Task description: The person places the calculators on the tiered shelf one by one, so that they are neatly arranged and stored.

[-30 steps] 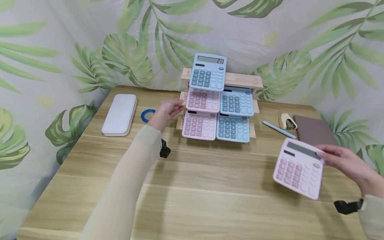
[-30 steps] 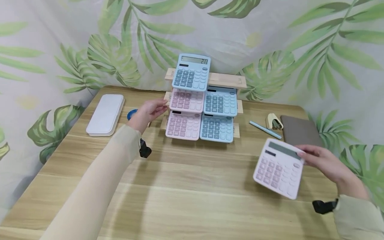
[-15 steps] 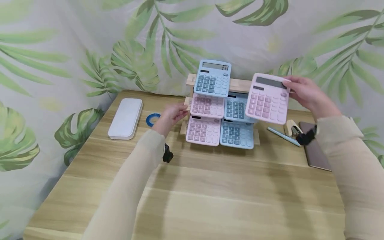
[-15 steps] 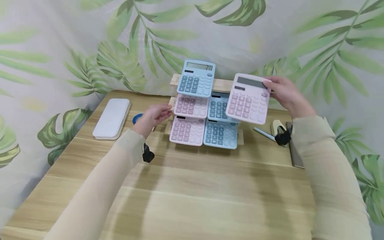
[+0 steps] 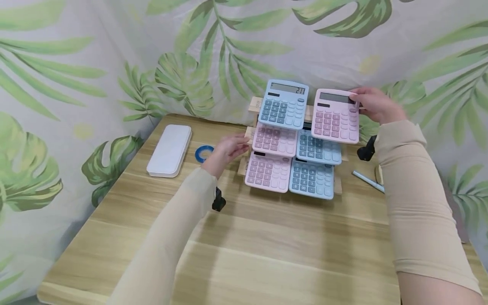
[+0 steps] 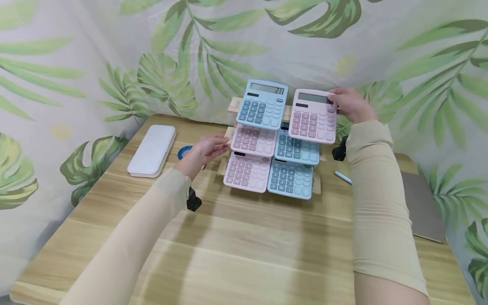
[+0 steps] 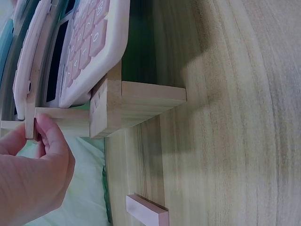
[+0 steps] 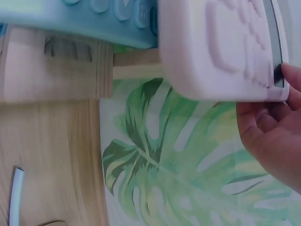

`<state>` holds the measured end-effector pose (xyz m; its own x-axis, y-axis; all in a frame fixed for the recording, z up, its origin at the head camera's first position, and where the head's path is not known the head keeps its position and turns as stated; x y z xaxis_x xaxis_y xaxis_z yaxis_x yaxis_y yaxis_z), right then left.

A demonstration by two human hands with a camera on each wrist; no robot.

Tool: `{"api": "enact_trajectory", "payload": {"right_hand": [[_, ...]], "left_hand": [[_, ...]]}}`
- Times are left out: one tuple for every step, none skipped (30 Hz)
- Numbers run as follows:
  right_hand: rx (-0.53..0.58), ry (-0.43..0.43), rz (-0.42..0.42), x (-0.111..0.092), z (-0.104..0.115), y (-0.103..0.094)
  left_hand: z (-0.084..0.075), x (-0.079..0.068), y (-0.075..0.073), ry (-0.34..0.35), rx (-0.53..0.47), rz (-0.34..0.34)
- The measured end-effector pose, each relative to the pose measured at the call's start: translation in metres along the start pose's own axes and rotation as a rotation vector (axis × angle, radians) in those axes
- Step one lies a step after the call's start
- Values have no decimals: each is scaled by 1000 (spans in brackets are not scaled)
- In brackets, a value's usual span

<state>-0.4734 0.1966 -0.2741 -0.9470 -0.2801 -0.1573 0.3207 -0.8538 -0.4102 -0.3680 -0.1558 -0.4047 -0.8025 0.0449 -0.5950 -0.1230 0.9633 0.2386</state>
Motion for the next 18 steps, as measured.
{"api": "enact_trajectory", "payload": {"right_hand": [[-12,-4,-3,1,0,1],[-26,-9,-7,1,1,2],[-43,-8,-17,2,2,2],[-58,-9,-26,3,2,2],[-72,-5,-32,5,3,2],[-82,-3,-44,6,3,2],[-87,0,-53,7,3,3],[-89,4,-63,9,3,4],[-97,6,-77,10,2,4],[-110,7,-92,11,2,4],[-120,10,-109,12,2,4],[-126,8,-133,13,1,4],[-135,11,-154,13,1,5],[-146,15,-178,12,1,5],[-161,10,-204,12,2,5],[-178,5,-226,10,3,5],[-194,-2,-252,8,5,6],[-216,-11,-278,6,7,7]], "left_hand": [[1,-1,0,0,-1,1],[1,-2,1,2,-1,3],[2,-3,1,2,0,2],[2,-4,2,3,1,2],[2,-4,2,5,6,-2],[3,-5,2,8,11,-7],[3,-6,2,11,15,-12],[3,-6,2,14,20,-14],[4,-7,2,15,23,-17],[4,-7,2,18,24,-18],[4,-7,3,20,27,-17],[5,-7,3,21,26,-17],[5,-7,3,19,24,-15],[5,-6,2,16,25,-18],[6,-6,1,12,31,-25],[6,-5,0,9,40,-34],[6,-5,-2,6,50,-44],[5,-4,-5,7,67,-55]]}}
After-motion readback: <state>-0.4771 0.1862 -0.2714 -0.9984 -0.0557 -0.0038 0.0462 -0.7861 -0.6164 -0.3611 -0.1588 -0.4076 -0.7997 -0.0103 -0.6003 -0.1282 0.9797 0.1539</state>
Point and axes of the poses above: each hand's wrist, its own x-axis towards the middle knuckle, its own y-axis out of the palm, z = x × y, the point moved 5 cm from there along x, towards the middle knuckle, and after that the axes turned 9 degrees about -y, right-handed, at the moved point
